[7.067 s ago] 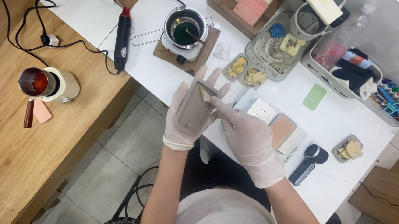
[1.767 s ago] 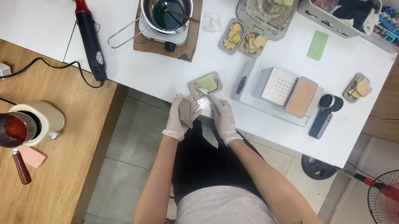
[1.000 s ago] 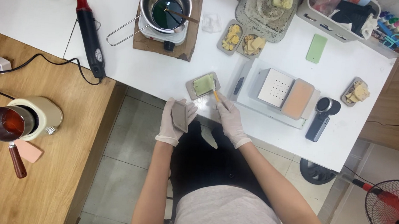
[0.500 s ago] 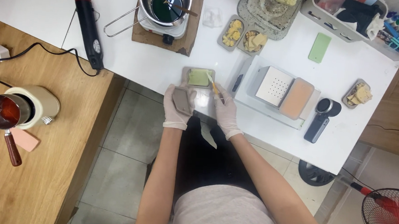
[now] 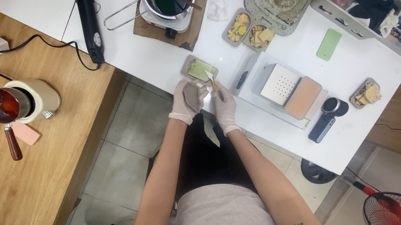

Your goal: Scraping and cleaning excess wax from candle molds using a small wooden tool.

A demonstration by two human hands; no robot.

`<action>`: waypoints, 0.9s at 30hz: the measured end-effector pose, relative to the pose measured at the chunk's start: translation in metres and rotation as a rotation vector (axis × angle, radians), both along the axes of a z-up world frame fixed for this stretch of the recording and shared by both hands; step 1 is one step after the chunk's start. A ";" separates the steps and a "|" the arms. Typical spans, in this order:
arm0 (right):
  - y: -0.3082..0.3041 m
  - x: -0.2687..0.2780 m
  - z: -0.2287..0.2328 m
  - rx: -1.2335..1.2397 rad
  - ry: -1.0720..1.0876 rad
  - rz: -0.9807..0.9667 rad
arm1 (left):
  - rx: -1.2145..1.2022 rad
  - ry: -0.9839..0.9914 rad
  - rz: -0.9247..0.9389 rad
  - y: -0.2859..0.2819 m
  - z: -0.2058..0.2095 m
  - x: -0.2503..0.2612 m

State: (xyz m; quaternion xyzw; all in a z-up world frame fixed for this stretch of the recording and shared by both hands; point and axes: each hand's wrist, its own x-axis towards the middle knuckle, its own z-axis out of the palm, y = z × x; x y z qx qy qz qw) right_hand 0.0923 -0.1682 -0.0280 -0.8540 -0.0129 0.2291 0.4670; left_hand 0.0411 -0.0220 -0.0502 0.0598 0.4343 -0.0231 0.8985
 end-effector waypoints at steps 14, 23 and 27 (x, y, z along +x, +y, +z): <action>-0.012 -0.009 0.023 -0.019 0.042 -0.033 | 0.055 -0.034 -0.030 0.003 0.013 0.007; -0.048 -0.007 0.053 0.234 0.282 -0.127 | 0.063 0.036 0.024 0.017 0.077 -0.016; -0.053 0.007 0.102 0.437 0.482 -0.083 | -0.017 -0.147 0.079 0.018 0.117 -0.017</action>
